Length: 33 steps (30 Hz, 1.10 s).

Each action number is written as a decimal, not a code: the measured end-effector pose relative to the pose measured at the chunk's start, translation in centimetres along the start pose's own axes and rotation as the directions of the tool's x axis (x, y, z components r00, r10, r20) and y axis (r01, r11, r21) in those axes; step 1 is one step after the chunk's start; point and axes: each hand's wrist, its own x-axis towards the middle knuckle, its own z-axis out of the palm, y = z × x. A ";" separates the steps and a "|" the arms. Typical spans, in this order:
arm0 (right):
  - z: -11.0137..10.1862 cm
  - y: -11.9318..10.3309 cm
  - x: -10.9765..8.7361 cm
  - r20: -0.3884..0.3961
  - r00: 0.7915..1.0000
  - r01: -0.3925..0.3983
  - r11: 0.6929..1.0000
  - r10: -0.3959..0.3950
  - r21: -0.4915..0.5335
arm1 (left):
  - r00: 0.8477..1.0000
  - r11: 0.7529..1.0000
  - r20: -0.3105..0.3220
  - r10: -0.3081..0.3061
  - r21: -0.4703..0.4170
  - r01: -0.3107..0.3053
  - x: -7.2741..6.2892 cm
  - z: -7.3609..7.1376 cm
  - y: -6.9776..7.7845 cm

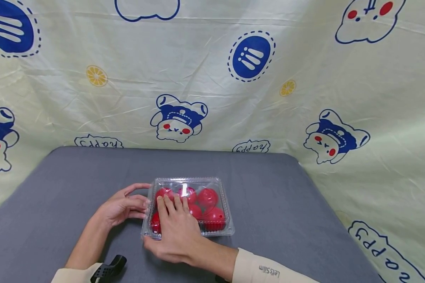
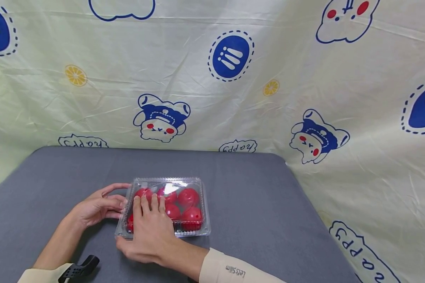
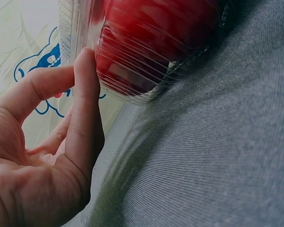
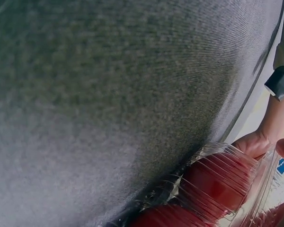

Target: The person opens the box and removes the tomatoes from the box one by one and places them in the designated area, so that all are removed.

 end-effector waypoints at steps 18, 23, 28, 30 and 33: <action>0.8 0.5 -0.4 -0.075 0.993 0.086 0.990 -0.095 -0.113 | 1.000 1.000 -0.004 0.012 0.027 -0.012 0.1 0.0 -0.2; 0.7 0.5 -0.4 -0.074 0.992 0.091 0.989 -0.101 -0.120 | 1.000 0.999 -0.008 0.013 0.032 -0.012 0.0 0.1 -0.1; 0.8 0.5 -0.4 -0.071 0.992 0.092 0.984 -0.103 -0.152 | 1.000 1.000 -0.010 0.010 0.025 -0.010 0.0 0.2 0.0; 0.8 0.5 -0.4 -0.077 0.991 0.092 0.982 -0.106 -0.166 | 1.000 1.000 -0.010 0.010 0.026 -0.010 0.1 0.3 0.1; 0.9 0.5 -0.4 -0.088 0.990 0.094 0.978 -0.111 -0.184 | 1.000 1.000 -0.008 0.010 0.026 -0.010 0.1 0.3 0.1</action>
